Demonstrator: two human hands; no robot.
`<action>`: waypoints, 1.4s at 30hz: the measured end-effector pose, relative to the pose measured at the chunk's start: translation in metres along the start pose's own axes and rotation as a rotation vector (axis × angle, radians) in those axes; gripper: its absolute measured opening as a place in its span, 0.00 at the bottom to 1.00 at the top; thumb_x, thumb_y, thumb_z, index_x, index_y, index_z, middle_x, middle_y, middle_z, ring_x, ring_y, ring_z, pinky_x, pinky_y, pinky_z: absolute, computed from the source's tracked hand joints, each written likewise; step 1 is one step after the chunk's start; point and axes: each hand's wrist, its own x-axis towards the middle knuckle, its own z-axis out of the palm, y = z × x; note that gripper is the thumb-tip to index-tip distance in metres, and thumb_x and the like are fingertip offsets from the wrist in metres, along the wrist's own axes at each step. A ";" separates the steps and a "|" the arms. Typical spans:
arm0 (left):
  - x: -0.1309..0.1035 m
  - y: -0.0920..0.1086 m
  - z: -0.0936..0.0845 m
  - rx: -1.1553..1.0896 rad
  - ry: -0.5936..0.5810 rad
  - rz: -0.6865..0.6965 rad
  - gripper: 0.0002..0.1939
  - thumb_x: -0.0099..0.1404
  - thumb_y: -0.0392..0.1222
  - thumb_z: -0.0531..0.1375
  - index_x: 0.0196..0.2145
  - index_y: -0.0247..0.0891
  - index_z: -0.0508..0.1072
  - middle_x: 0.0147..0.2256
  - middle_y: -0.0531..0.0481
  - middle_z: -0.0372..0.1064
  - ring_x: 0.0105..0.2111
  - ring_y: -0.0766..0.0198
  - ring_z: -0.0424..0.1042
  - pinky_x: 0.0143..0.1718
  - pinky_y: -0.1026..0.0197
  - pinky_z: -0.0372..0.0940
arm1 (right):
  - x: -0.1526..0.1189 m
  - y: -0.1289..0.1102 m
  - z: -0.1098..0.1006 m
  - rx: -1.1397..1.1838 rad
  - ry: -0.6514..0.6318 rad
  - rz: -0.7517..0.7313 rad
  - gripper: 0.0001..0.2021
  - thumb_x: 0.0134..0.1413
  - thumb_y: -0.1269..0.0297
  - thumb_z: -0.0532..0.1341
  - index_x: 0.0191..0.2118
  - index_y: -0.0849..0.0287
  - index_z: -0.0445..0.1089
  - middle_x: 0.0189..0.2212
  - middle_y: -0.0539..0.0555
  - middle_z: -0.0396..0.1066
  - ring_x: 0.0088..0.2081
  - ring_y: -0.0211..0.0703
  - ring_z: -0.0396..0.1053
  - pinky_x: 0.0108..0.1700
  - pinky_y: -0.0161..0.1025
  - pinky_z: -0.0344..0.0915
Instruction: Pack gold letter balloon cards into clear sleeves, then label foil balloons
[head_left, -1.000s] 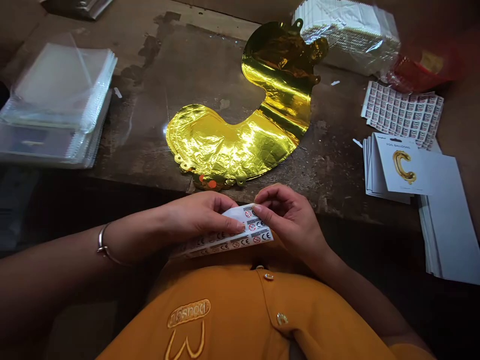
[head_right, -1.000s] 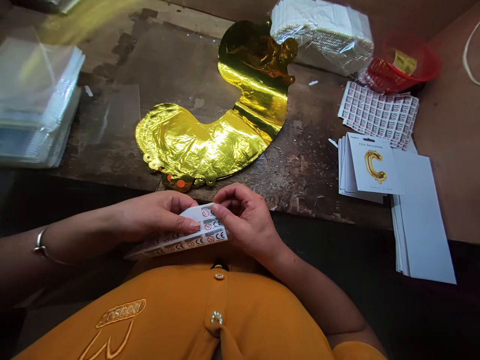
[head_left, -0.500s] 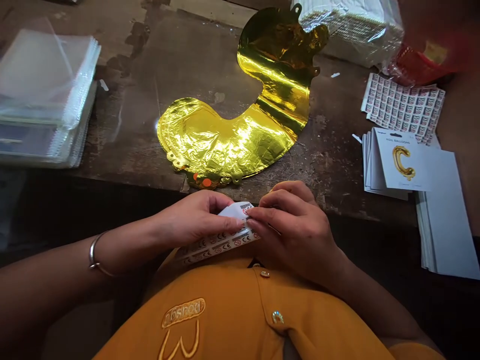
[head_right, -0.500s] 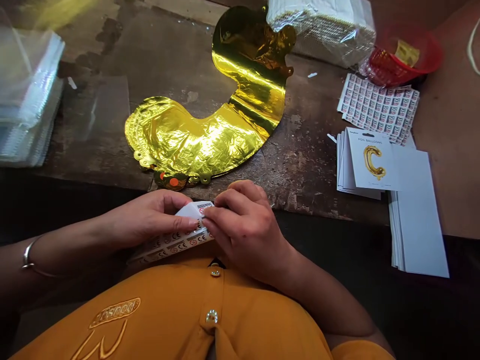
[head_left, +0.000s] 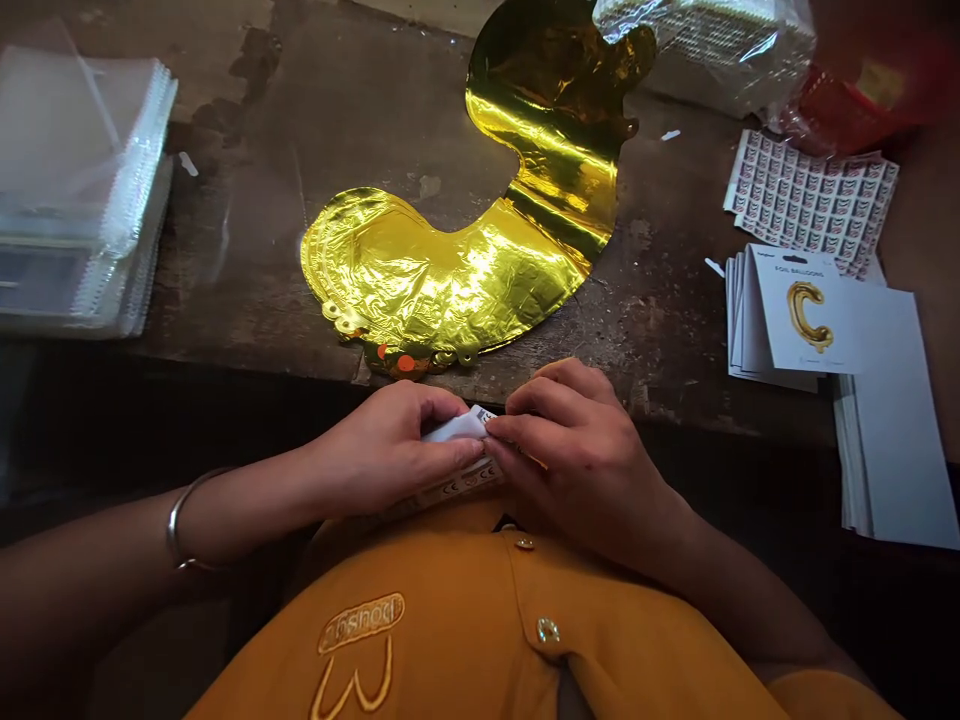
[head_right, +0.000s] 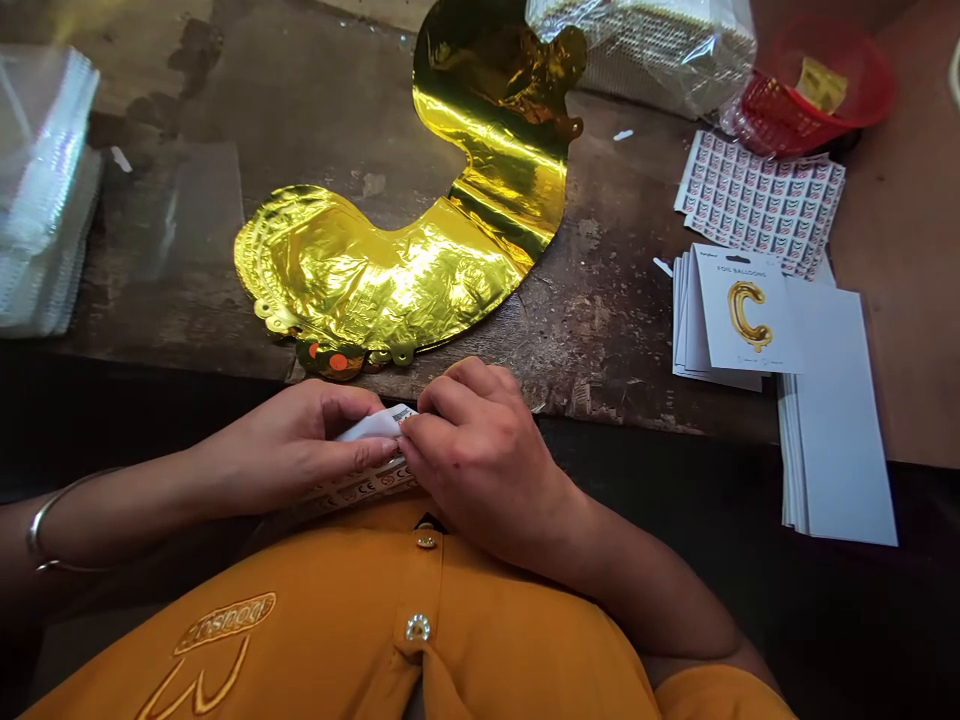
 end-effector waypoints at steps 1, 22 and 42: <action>0.000 -0.001 0.000 0.016 0.005 0.009 0.11 0.59 0.46 0.59 0.25 0.36 0.66 0.23 0.57 0.56 0.24 0.70 0.54 0.23 0.68 0.51 | 0.000 0.000 0.001 -0.004 -0.001 -0.003 0.08 0.58 0.68 0.60 0.30 0.58 0.75 0.29 0.54 0.71 0.37 0.45 0.62 0.42 0.45 0.61; 0.006 -0.001 0.001 -0.059 -0.015 -0.028 0.13 0.58 0.49 0.60 0.26 0.35 0.69 0.22 0.56 0.59 0.23 0.70 0.55 0.22 0.68 0.52 | -0.007 0.011 0.004 0.250 -0.006 0.161 0.04 0.55 0.66 0.64 0.34 0.59 0.76 0.30 0.53 0.75 0.36 0.43 0.68 0.40 0.41 0.64; 0.007 -0.005 0.009 -0.206 0.068 0.016 0.12 0.58 0.44 0.61 0.37 0.35 0.66 0.29 0.53 0.66 0.28 0.68 0.64 0.26 0.67 0.61 | -0.004 0.013 0.017 0.675 0.054 0.575 0.05 0.49 0.71 0.63 0.24 0.60 0.73 0.24 0.50 0.74 0.28 0.37 0.68 0.31 0.34 0.64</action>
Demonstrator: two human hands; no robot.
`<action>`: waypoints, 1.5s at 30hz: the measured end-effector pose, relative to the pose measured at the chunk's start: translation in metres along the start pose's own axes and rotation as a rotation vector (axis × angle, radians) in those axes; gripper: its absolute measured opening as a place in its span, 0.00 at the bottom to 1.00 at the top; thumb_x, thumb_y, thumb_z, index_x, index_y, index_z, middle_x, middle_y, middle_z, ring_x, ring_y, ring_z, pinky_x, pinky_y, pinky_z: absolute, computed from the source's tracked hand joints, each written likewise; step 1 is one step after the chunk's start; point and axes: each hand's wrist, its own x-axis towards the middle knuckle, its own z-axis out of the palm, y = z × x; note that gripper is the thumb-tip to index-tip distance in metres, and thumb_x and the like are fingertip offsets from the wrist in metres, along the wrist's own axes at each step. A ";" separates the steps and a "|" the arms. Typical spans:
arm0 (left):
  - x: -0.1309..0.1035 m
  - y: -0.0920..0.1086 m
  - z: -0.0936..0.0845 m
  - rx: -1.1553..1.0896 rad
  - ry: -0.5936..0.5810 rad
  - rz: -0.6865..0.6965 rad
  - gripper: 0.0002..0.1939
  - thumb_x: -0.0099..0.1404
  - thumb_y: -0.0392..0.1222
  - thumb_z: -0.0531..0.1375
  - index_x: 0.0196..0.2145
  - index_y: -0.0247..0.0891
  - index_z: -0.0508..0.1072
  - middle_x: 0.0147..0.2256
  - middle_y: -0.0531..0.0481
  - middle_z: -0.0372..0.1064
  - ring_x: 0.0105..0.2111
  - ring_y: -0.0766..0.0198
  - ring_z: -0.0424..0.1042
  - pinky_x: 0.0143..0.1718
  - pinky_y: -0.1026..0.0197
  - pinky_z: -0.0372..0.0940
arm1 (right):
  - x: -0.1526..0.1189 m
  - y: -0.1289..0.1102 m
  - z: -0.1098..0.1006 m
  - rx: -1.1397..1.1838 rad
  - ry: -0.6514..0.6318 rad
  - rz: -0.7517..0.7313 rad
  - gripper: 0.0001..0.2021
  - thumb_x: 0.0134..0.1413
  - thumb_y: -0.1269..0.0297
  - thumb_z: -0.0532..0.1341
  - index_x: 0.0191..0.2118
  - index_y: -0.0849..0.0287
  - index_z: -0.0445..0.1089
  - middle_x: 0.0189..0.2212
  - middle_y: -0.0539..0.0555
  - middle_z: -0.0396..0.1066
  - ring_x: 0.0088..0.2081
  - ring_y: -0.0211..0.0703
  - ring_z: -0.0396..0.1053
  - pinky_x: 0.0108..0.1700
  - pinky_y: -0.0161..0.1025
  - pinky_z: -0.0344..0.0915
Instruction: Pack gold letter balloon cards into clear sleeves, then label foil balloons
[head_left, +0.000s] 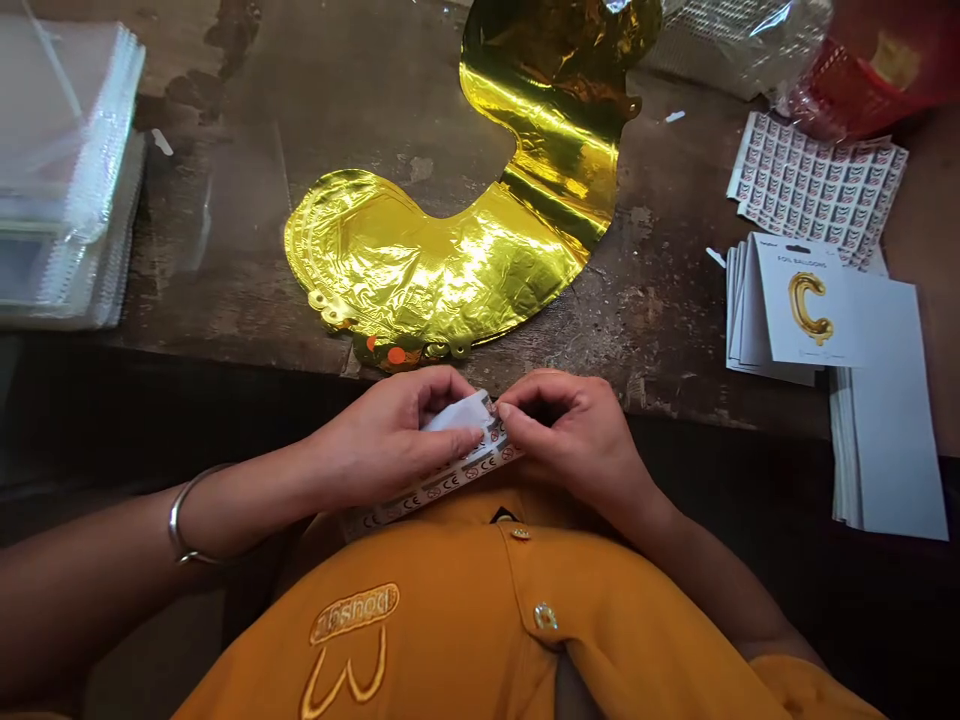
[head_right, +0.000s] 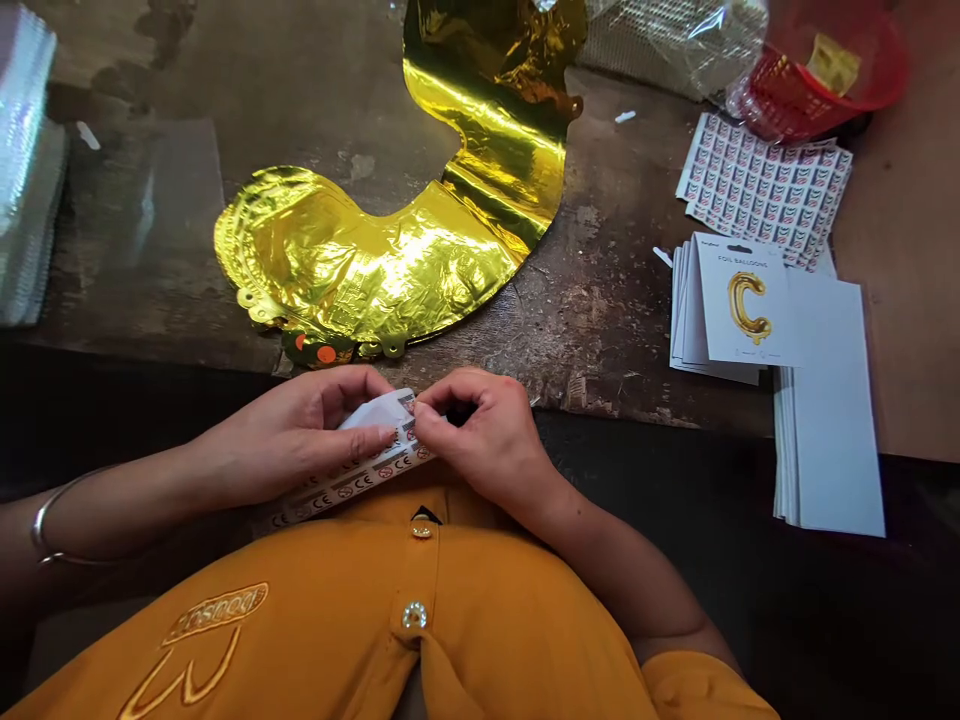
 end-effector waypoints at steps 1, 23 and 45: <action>0.000 -0.002 0.000 -0.044 0.016 0.031 0.15 0.58 0.42 0.61 0.42 0.37 0.65 0.31 0.53 0.67 0.29 0.67 0.66 0.28 0.66 0.63 | 0.001 0.002 0.000 0.066 0.002 0.056 0.05 0.49 0.69 0.63 0.24 0.60 0.73 0.23 0.50 0.73 0.27 0.37 0.68 0.30 0.34 0.64; -0.005 -0.007 0.000 0.274 0.177 0.289 0.12 0.66 0.46 0.58 0.32 0.35 0.75 0.31 0.53 0.71 0.32 0.68 0.69 0.35 0.67 0.63 | -0.011 -0.010 -0.011 -0.660 0.188 -0.754 0.07 0.52 0.67 0.65 0.39 0.56 0.72 0.33 0.52 0.75 0.39 0.46 0.68 0.44 0.45 0.62; -0.010 -0.019 -0.021 0.524 0.153 0.326 0.27 0.64 0.44 0.59 0.60 0.40 0.62 0.35 0.52 0.74 0.33 0.65 0.72 0.36 0.64 0.66 | 0.052 -0.046 -0.044 -0.472 -0.289 -0.440 0.06 0.55 0.67 0.61 0.28 0.58 0.71 0.27 0.51 0.70 0.31 0.39 0.66 0.34 0.37 0.62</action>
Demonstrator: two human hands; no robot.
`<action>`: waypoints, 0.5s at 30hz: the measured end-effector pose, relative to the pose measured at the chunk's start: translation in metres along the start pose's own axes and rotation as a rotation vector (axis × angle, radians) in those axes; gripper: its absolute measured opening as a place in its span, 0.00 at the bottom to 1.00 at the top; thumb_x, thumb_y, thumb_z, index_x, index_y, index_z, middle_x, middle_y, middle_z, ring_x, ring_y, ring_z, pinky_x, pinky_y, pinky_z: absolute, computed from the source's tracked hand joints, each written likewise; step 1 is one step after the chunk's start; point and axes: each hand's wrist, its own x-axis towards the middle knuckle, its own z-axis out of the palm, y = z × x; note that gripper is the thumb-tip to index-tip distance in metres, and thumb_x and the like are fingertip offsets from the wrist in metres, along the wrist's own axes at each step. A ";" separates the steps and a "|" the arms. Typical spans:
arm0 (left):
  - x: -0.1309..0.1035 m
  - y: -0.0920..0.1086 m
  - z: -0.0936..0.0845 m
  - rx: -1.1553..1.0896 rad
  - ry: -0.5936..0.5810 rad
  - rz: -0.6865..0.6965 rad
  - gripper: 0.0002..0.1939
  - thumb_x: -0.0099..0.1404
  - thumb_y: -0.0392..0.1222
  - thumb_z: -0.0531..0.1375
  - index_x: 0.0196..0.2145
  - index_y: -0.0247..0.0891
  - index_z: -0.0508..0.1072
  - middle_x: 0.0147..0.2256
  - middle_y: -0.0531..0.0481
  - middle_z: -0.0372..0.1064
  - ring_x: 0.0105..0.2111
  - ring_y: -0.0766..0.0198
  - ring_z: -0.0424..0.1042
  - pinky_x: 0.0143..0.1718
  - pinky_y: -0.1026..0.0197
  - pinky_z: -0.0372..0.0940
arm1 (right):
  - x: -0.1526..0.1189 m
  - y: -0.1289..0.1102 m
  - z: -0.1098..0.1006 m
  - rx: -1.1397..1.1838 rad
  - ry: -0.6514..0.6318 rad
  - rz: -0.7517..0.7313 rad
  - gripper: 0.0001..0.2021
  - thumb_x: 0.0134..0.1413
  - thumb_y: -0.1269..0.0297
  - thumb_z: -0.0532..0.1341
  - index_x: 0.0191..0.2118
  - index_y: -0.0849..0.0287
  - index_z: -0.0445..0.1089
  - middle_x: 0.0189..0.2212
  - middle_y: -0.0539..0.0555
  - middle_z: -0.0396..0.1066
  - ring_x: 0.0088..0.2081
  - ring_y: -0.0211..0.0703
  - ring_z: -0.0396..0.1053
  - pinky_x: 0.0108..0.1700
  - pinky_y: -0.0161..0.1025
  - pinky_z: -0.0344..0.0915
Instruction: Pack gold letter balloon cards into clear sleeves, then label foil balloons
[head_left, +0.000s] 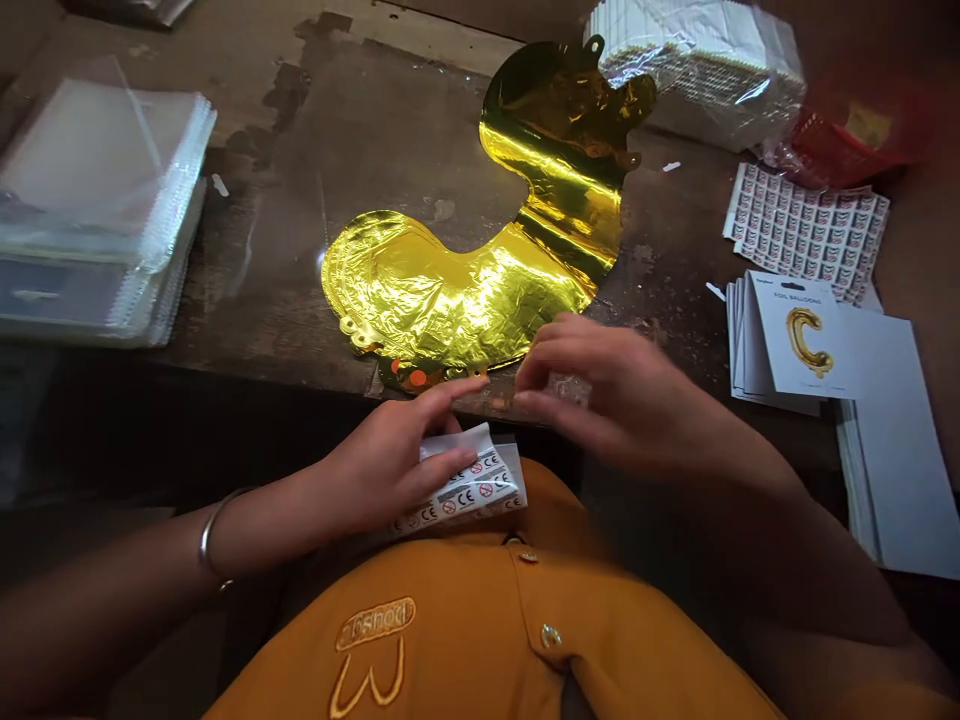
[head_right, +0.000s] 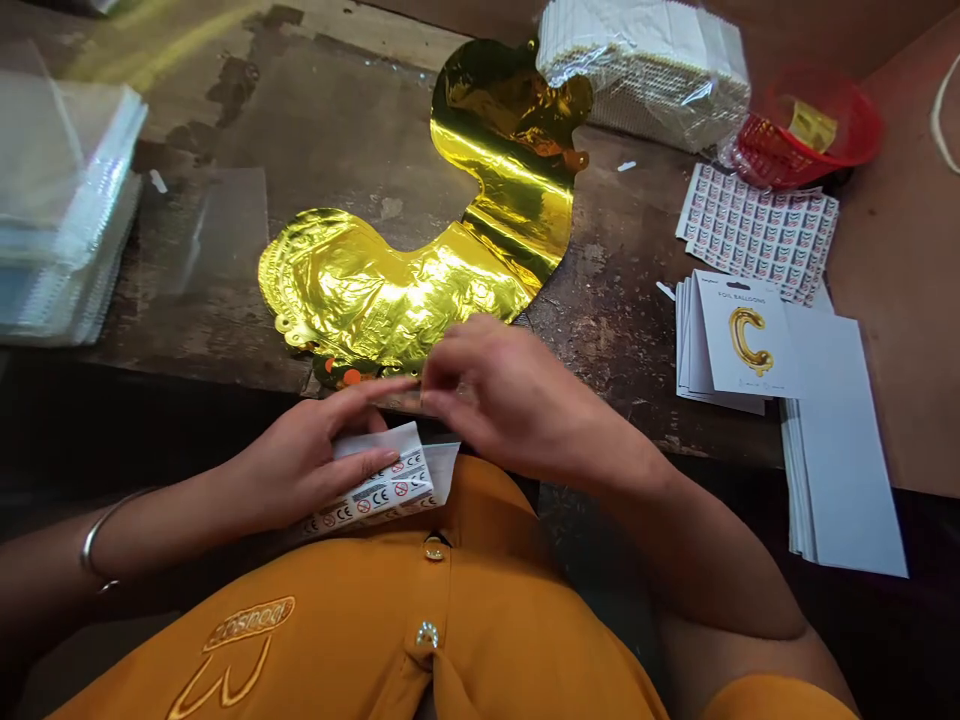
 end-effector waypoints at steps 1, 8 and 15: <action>-0.003 -0.002 -0.007 0.047 0.028 -0.030 0.34 0.63 0.45 0.60 0.64 0.39 0.55 0.34 0.52 0.74 0.30 0.65 0.72 0.33 0.65 0.66 | 0.001 0.003 -0.001 0.005 0.153 0.040 0.05 0.56 0.66 0.61 0.30 0.58 0.71 0.28 0.51 0.70 0.31 0.39 0.66 0.35 0.38 0.63; -0.019 -0.007 -0.062 0.500 0.141 0.063 0.11 0.64 0.49 0.59 0.32 0.41 0.76 0.33 0.50 0.75 0.33 0.61 0.73 0.36 0.60 0.67 | 0.026 0.007 0.035 0.030 0.371 0.069 0.02 0.55 0.68 0.61 0.32 0.57 0.70 0.33 0.52 0.69 0.38 0.42 0.67 0.39 0.40 0.64; -0.016 -0.035 -0.049 0.830 0.064 0.360 0.08 0.65 0.33 0.55 0.30 0.38 0.72 0.60 0.45 0.62 0.62 0.51 0.58 0.65 0.38 0.44 | 0.055 0.011 0.069 0.032 0.245 0.127 0.04 0.53 0.71 0.61 0.28 0.59 0.71 0.29 0.51 0.70 0.35 0.40 0.65 0.40 0.38 0.60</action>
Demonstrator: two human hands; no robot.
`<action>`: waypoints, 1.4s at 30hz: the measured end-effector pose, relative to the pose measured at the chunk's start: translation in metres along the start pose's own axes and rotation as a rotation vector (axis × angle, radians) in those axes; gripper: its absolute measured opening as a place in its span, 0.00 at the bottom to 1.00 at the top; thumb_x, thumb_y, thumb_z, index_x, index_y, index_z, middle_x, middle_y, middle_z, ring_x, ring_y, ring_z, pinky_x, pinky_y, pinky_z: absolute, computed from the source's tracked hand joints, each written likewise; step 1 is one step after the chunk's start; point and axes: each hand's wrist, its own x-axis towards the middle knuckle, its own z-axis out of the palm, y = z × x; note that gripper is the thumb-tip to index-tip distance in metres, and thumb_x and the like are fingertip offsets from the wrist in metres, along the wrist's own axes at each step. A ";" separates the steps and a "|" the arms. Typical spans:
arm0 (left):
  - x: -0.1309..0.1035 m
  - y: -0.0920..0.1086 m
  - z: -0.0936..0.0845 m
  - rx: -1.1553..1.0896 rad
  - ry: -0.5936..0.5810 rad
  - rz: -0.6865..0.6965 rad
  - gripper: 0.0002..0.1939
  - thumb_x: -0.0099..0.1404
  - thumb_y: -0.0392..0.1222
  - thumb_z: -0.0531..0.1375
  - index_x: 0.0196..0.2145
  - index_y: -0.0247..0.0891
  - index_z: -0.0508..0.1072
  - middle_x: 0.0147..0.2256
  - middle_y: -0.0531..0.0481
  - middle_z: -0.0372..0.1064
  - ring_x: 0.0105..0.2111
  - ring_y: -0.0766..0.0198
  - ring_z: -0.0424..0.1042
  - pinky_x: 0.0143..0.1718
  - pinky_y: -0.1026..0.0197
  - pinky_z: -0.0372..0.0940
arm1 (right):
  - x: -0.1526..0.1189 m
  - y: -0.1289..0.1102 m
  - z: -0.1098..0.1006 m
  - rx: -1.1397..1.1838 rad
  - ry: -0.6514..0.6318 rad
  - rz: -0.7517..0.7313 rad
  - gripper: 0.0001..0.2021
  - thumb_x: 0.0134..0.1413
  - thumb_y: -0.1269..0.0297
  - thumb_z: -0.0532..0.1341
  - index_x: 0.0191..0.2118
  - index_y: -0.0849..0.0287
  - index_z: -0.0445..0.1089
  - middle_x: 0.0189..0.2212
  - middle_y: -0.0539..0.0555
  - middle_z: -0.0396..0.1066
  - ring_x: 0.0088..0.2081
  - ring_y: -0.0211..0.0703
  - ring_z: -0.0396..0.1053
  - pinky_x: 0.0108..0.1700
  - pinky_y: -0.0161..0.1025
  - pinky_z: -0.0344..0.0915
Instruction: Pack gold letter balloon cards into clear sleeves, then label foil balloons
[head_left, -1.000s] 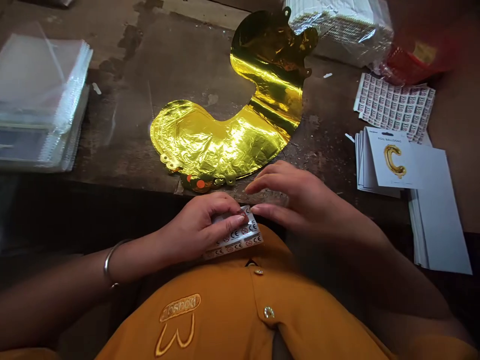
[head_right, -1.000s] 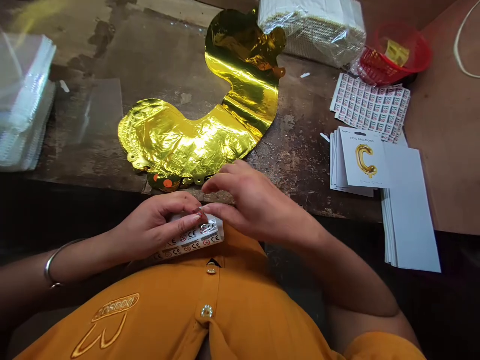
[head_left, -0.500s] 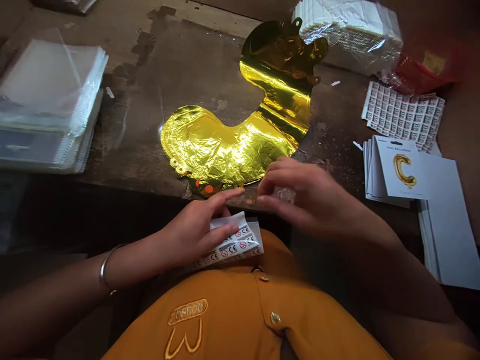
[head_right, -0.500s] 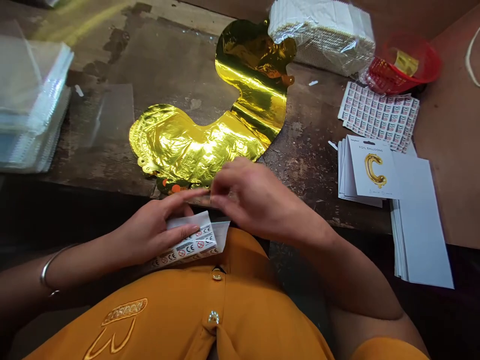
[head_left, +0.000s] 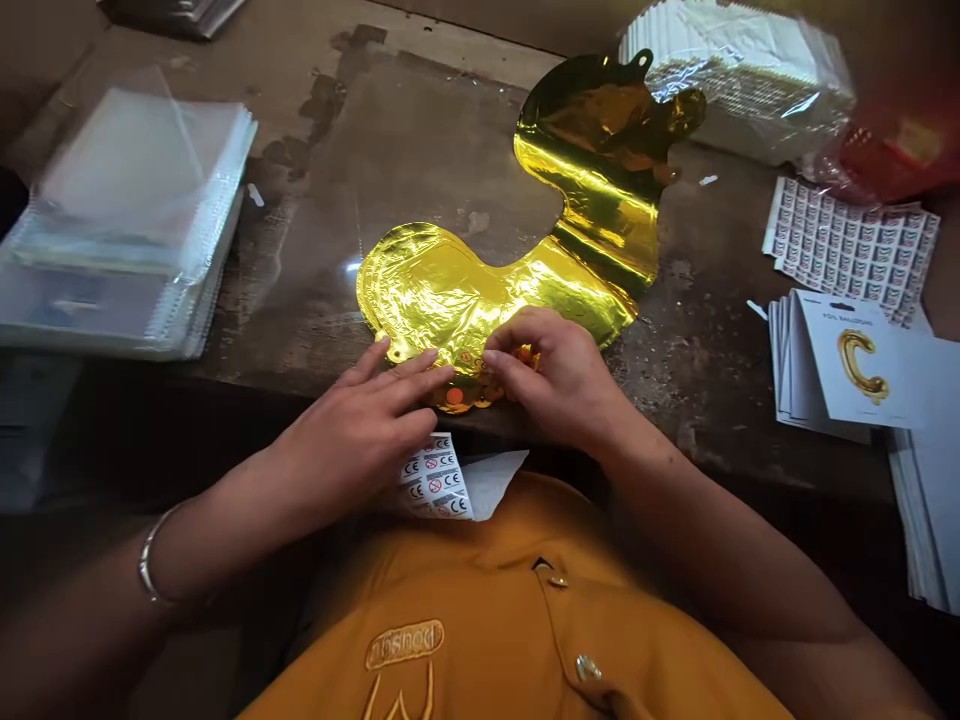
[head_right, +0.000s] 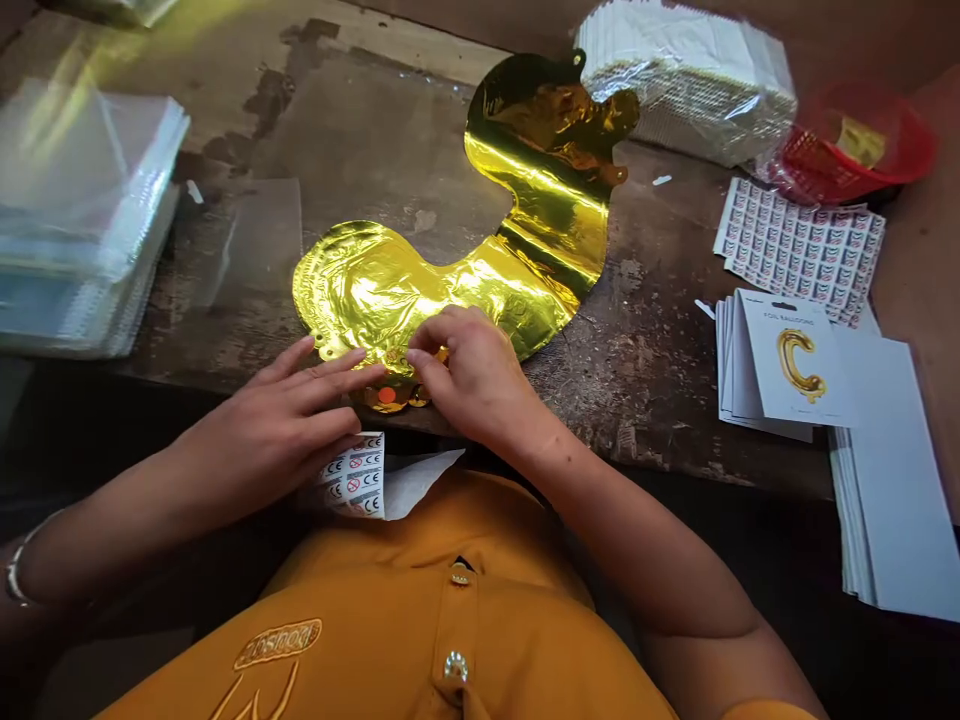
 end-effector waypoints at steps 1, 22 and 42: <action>-0.001 -0.001 0.004 -0.003 -0.010 0.001 0.08 0.64 0.31 0.54 0.31 0.37 0.71 0.61 0.43 0.61 0.62 0.51 0.59 0.65 0.38 0.44 | 0.002 0.002 0.002 -0.016 -0.019 0.017 0.04 0.53 0.71 0.61 0.28 0.60 0.71 0.29 0.51 0.70 0.35 0.40 0.65 0.40 0.38 0.60; -0.007 -0.008 0.021 -0.171 0.069 -0.036 0.09 0.64 0.31 0.54 0.30 0.36 0.72 0.61 0.42 0.59 0.62 0.52 0.58 0.64 0.44 0.54 | 0.010 0.003 0.011 0.026 -0.169 0.069 0.06 0.54 0.70 0.60 0.27 0.61 0.71 0.25 0.49 0.70 0.29 0.36 0.65 0.35 0.36 0.59; -0.005 -0.009 0.021 -0.068 0.085 0.023 0.08 0.64 0.31 0.53 0.30 0.34 0.70 0.58 0.36 0.61 0.59 0.50 0.62 0.62 0.46 0.57 | 0.011 0.003 0.016 -0.100 -0.196 0.065 0.06 0.55 0.70 0.60 0.27 0.60 0.72 0.27 0.52 0.71 0.33 0.40 0.65 0.38 0.38 0.60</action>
